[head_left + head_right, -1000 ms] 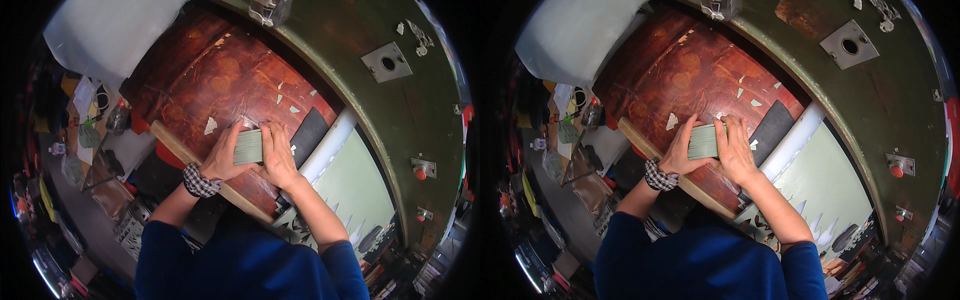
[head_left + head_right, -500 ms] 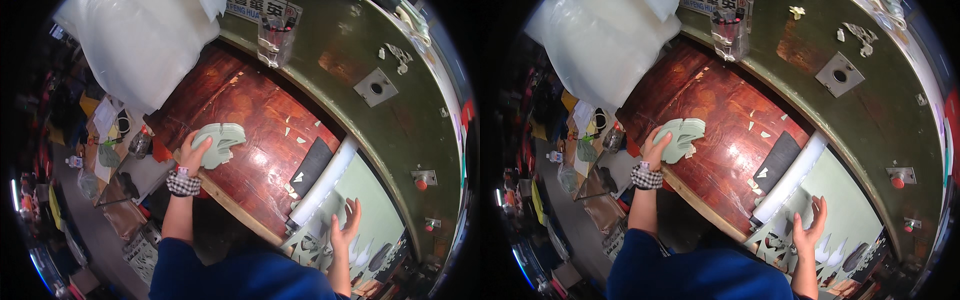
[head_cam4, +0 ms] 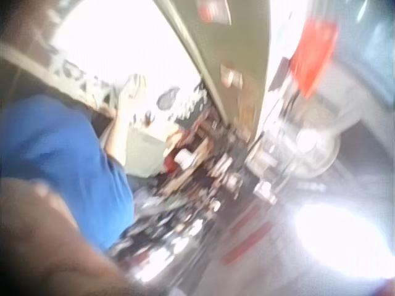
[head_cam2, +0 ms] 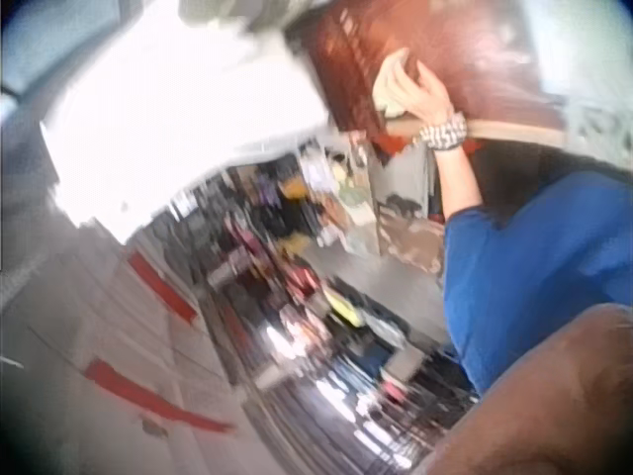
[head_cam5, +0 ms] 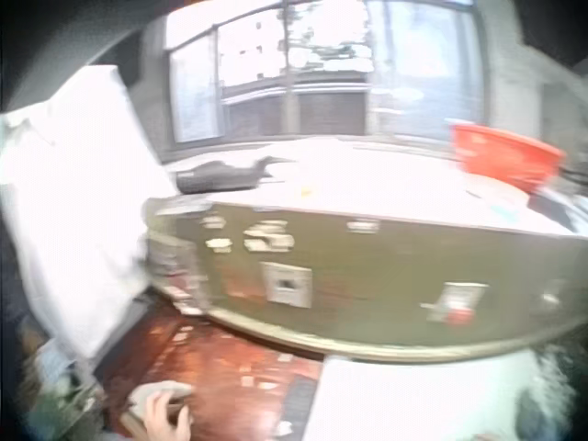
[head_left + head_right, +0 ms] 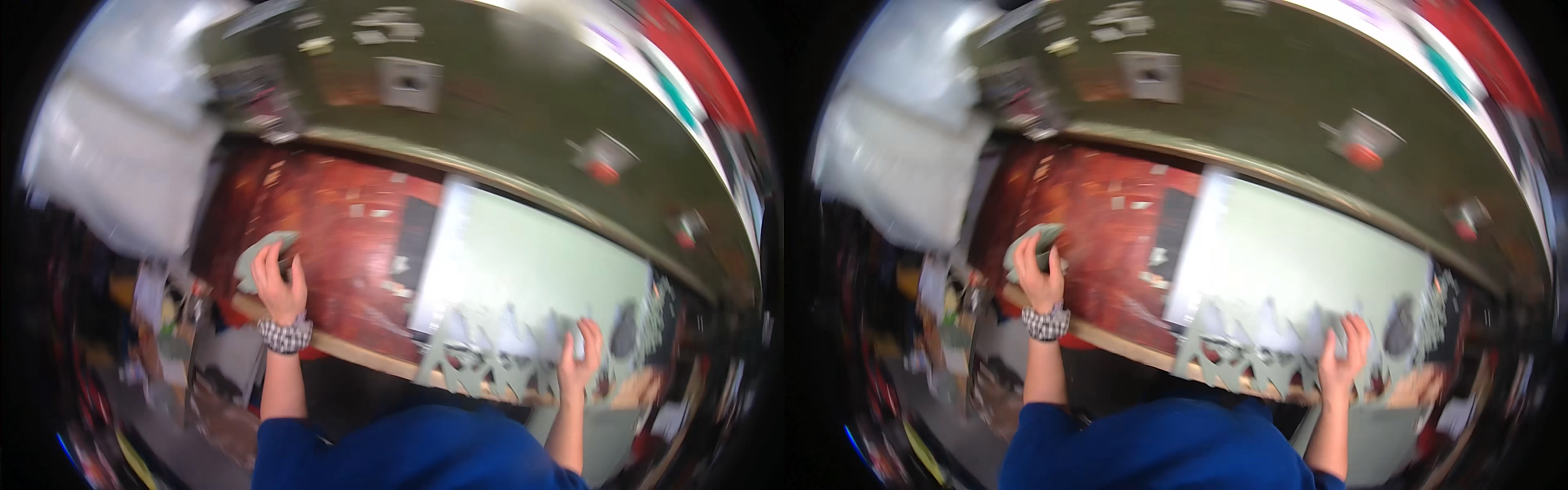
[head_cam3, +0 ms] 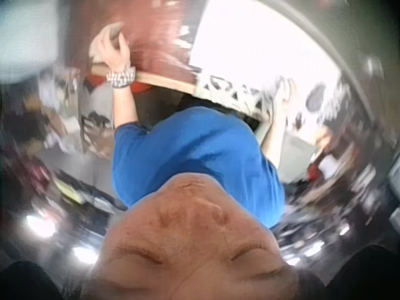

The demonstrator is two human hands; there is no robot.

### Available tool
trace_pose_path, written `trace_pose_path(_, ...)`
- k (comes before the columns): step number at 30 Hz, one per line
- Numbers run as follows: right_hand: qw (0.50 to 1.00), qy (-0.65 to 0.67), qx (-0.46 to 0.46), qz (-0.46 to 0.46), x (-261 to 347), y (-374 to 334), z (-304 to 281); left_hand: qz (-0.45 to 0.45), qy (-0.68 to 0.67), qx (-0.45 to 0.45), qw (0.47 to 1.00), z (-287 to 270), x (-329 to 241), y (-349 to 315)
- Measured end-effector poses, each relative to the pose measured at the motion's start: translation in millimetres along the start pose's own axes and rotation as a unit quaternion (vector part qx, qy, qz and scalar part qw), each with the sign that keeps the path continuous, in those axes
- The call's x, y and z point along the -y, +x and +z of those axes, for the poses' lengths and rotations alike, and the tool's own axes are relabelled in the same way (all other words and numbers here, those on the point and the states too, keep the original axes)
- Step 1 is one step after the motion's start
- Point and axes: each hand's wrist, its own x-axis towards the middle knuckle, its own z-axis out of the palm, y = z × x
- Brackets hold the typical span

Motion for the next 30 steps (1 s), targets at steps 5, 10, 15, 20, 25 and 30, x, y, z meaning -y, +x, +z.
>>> trace_pose_path(5, 0.986, -0.133, -0.084, 0.058, -65, -22, -44, 0.065, -0.312, 0.232, 0.919, 47, -156, -35)
trace_pose_path(10, 0.952, -0.255, -0.088, 0.143, -121, -39, -81, 0.188, -0.306, 0.326, 0.874, 97, -260, -47)
trace_pose_path(15, 0.982, -0.111, -0.030, 0.148, -167, -42, -89, 0.258, -0.226, 0.361, 0.867, 133, -336, -72)
trace_pose_path(20, 0.991, -0.084, -0.075, 0.069, -190, -32, -84, 0.403, -0.224, 0.399, 0.793, 112, -386, -134)
trace_pose_path(25, 0.979, 0.116, -0.102, 0.136, -193, -21, -96, 0.262, -0.370, 0.408, 0.792, 110, -344, -138)
trace_pose_path(30, 0.685, 0.630, -0.196, 0.310, -189, -30, -119, 0.185, -0.132, 0.212, 0.950, 107, -216, -65)
